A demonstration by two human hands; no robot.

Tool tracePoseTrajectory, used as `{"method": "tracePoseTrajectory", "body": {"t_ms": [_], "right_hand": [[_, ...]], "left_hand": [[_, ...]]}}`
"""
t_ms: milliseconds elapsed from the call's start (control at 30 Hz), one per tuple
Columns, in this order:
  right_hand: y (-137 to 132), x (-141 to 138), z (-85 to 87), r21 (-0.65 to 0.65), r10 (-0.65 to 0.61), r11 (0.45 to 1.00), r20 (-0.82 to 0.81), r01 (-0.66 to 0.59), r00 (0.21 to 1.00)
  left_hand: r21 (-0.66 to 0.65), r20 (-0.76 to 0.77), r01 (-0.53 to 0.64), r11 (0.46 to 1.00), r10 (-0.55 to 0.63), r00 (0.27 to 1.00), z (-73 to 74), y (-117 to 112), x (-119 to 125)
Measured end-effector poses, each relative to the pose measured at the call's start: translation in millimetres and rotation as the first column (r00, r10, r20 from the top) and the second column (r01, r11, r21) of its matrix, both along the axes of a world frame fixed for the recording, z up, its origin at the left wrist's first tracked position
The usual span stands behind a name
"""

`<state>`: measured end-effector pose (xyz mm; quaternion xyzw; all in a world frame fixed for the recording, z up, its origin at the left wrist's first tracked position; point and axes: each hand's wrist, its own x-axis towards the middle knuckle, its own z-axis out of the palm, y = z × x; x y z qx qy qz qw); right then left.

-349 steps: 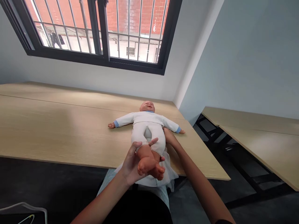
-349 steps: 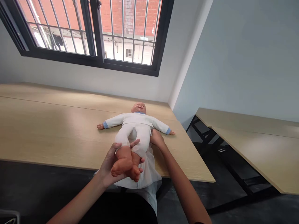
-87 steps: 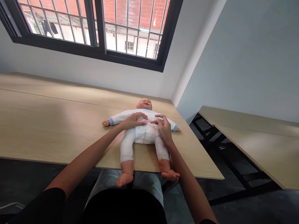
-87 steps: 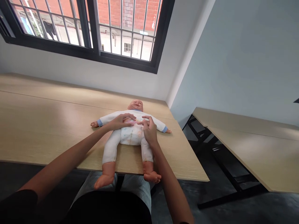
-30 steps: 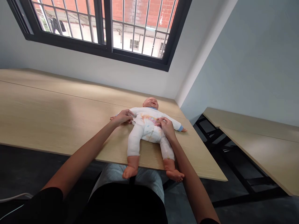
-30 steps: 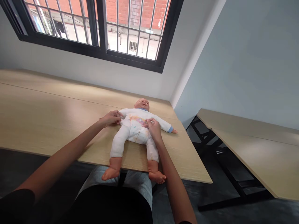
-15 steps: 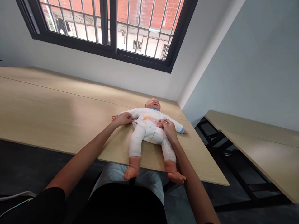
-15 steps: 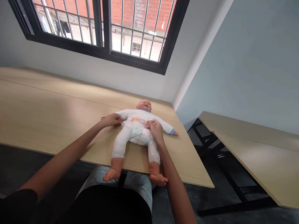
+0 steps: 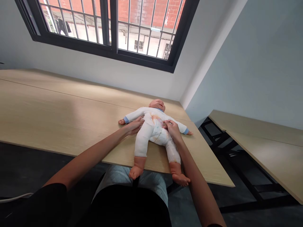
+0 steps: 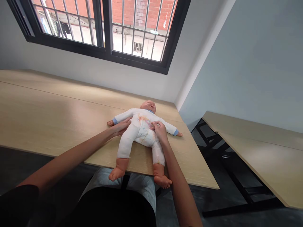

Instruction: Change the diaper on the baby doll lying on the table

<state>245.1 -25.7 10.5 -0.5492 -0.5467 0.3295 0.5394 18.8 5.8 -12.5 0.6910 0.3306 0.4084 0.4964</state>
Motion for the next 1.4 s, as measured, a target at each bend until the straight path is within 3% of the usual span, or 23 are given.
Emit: {"method": "tracePoseTrajectory", "body": {"t_ms": [133,267,400,600,867,933,1033,1133,1233,1300,1400], "right_hand": [[1,4,1.9,-0.017,0.014,1.0,0.006,-0.014,1.0],[1,4,2.4,-0.041,-0.003,0.999,-0.033,0.001,0.999],[0,2,2.0,-0.056,-0.017,0.998,-0.074,0.012,0.997],[-3,0,-0.1,-0.031,0.019,0.999,-0.073,-0.022,0.997],[-6,-1,2.0,0.043,-0.032,0.999,0.095,0.028,0.995],[-9,-4,11.2,0.157,-0.025,0.988,0.268,-0.018,0.963],[-10,-21,29.8,0.279,0.098,0.913,0.557,-0.297,0.825],[-4,-51,40.1,0.166,0.241,0.841,0.737,-0.515,0.631],[4,-82,35.4,-0.003,0.26,0.882,0.836,-0.472,0.482],[10,-97,28.9,-0.053,0.261,0.905,0.853,-0.421,0.452],[16,-102,22.9,-0.056,0.332,0.89,0.758,-0.452,0.562]], "left_hand": [[-0.287,0.236,0.087,0.954,-0.018,0.972,-4.8,4,5],[-0.387,0.245,0.167,0.907,-0.073,0.967,-1.4,8,-2],[-0.391,0.194,0.2,0.899,-0.132,0.972,17.4,11,-24],[-0.253,-0.02,-0.006,0.967,0.001,1.0,45.2,14,-57],[-0.234,-0.045,-0.095,0.968,0.087,0.995,49.7,18,-77],[-0.223,-0.056,-0.121,0.967,0.111,0.992,50.0,19,-79],[-0.163,-0.067,-0.154,0.975,0.145,0.987,53.0,18,-81],[-0.041,-0.029,-0.11,0.993,0.109,0.994,58.6,14,-79],[0.057,0.032,0.003,0.998,-0.005,0.999,62.6,6,-70],[0.109,0.025,0.09,0.99,-0.093,0.995,62.0,0,-58],[0.156,0.008,0.107,0.982,-0.11,0.994,55.9,-5,-39]]}}
